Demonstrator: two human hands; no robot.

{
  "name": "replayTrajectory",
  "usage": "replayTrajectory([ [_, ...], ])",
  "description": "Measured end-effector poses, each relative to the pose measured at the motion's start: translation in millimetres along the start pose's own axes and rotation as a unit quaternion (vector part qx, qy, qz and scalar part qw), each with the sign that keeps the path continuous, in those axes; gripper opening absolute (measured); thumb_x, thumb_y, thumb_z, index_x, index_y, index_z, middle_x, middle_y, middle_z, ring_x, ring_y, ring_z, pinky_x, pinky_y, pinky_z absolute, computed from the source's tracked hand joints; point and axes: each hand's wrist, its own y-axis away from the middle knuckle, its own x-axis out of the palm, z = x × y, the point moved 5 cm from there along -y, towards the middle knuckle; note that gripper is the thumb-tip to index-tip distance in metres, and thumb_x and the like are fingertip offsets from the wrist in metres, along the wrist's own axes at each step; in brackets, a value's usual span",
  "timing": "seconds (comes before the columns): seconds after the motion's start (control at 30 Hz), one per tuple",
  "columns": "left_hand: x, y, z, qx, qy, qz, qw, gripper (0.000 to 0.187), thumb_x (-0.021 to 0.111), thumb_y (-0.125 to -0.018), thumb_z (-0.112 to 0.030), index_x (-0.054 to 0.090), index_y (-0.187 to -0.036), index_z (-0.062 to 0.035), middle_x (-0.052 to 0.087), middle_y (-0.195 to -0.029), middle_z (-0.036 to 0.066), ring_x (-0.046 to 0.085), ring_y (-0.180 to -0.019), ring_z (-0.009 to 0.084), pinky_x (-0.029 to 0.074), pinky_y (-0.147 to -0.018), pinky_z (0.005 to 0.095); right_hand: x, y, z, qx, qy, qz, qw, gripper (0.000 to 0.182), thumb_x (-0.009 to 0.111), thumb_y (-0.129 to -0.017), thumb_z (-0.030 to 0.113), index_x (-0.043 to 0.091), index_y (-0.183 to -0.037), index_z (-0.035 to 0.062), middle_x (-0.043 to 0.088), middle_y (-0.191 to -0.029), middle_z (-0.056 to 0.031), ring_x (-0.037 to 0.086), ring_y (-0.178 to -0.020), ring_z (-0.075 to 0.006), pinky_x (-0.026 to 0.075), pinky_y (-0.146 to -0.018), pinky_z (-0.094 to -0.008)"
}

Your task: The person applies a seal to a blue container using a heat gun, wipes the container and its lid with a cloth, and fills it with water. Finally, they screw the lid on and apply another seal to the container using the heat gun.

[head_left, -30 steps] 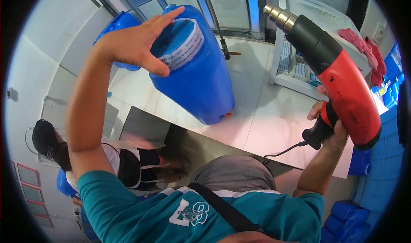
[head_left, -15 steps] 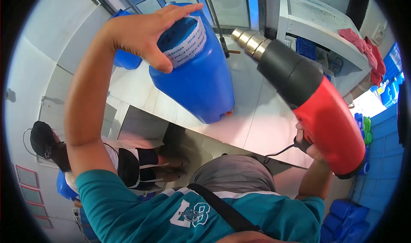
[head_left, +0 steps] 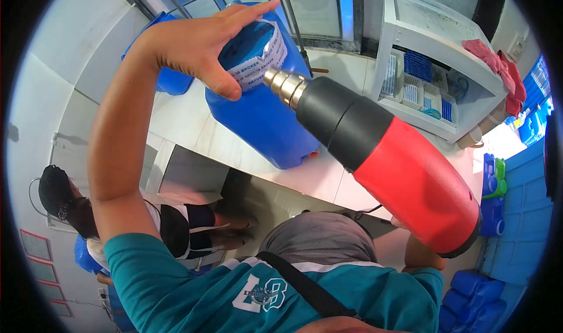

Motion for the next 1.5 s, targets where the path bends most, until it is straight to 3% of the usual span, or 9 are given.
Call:
replayTrajectory([
  [0.4,-4,4,9,0.045,0.010,0.010,0.999,0.132,0.086,-0.061,-0.051,0.011,-0.165,-0.0157,0.039,-0.151,0.023,0.044,-0.138,0.0377,0.038,-0.116,0.0417,-4,-6,-32,-0.056,-0.217,-0.124,0.967,0.046,0.061,-0.100,0.039,0.065,-0.115,-0.0048,0.068,-0.084,-0.0094,0.066,-0.085,-0.0190,0.053,-0.074,-0.0303],
  [0.6,-2,12,15,-0.156,0.029,-0.014,0.987,0.132,0.080,-0.064,-0.069,0.011,-0.165,-0.0184,0.038,-0.154,0.023,0.040,-0.143,0.0398,0.036,-0.117,0.0459,17,-25,-13,-0.086,-0.225,-0.159,0.957,0.048,0.059,-0.101,0.040,0.065,-0.115,-0.0051,0.068,-0.083,-0.0097,0.066,-0.084,-0.0190,0.052,-0.072,-0.0296],
  [0.9,-7,9,15,0.059,0.036,-0.006,0.998,0.137,0.081,-0.061,-0.075,0.011,-0.165,-0.0181,0.036,-0.155,0.023,0.038,-0.143,0.0432,0.036,-0.118,0.0489,22,-31,16,-0.147,-0.032,-0.165,0.975,0.055,0.056,-0.102,0.046,0.064,-0.116,-0.0059,0.068,-0.081,-0.0103,0.067,-0.079,-0.0188,0.051,-0.069,-0.0280],
  [0.97,-8,13,9,-0.145,-0.001,-0.002,0.989,0.130,0.072,-0.067,-0.082,0.012,-0.165,-0.0193,0.038,-0.154,0.023,0.041,-0.141,0.0436,0.038,-0.116,0.0499,23,-32,18,-0.157,0.011,-0.162,0.974,0.056,0.055,-0.102,0.047,0.064,-0.116,-0.0061,0.068,-0.081,-0.0104,0.067,-0.078,-0.0187,0.051,-0.068,-0.0276],
  [1.23,-6,20,12,-0.031,0.030,-0.150,0.988,0.086,0.046,-0.097,-0.069,0.020,-0.164,-0.0222,0.041,-0.155,0.019,0.050,-0.134,0.0389,0.042,-0.112,0.0503,20,-28,7,-0.195,0.000,-0.158,0.968,0.078,0.037,-0.102,0.065,0.061,-0.118,-0.0078,0.068,-0.080,-0.0108,0.062,-0.060,-0.0186,0.048,-0.060,-0.0289],
  [1.3,-4,23,-84,-0.183,-0.003,-0.299,0.936,0.065,0.040,-0.109,-0.046,0.037,-0.151,0.0032,0.060,-0.110,0.012,0.062,-0.109,0.0238,0.053,-0.091,0.0361,21,-27,6,-0.195,0.010,-0.165,0.967,0.082,0.034,-0.102,0.067,0.061,-0.118,-0.0078,0.068,-0.081,-0.0113,0.060,-0.057,-0.0188,0.048,-0.058,-0.0295],
  [1.33,-7,21,-48,-0.183,-0.004,-0.299,0.936,0.065,0.040,-0.109,-0.046,0.037,-0.151,0.0032,0.060,-0.110,0.012,0.062,-0.109,0.0238,0.053,-0.091,0.0361,22,-27,6,-0.195,0.015,-0.168,0.966,0.083,0.032,-0.102,0.068,0.061,-0.118,-0.0079,0.068,-0.082,-0.0116,0.060,-0.056,-0.0189,0.048,-0.057,-0.0298],
  [1.4,0,3,33,0.076,0.105,-0.126,0.984,0.079,0.054,-0.099,-0.058,0.024,-0.164,-0.0244,0.048,-0.149,0.016,0.053,-0.130,0.0310,0.043,-0.111,0.0436,22,-29,7,-0.196,0.028,-0.171,0.965,0.087,0.029,-0.101,0.071,0.061,-0.118,-0.0079,0.068,-0.083,-0.0121,0.059,-0.053,-0.0191,0.047,-0.056,-0.0304],
  [1.5,-3,8,27,-0.058,0.056,-0.101,0.992,0.074,0.061,-0.098,-0.049,0.030,-0.161,-0.0264,0.056,-0.137,0.013,0.056,-0.123,0.0234,0.045,-0.107,0.0366,27,-32,13,-0.203,0.032,-0.177,0.963,0.086,0.030,-0.101,0.071,0.061,-0.118,-0.0079,0.068,-0.084,-0.0123,0.059,-0.053,-0.0190,0.047,-0.056,-0.0303],
])
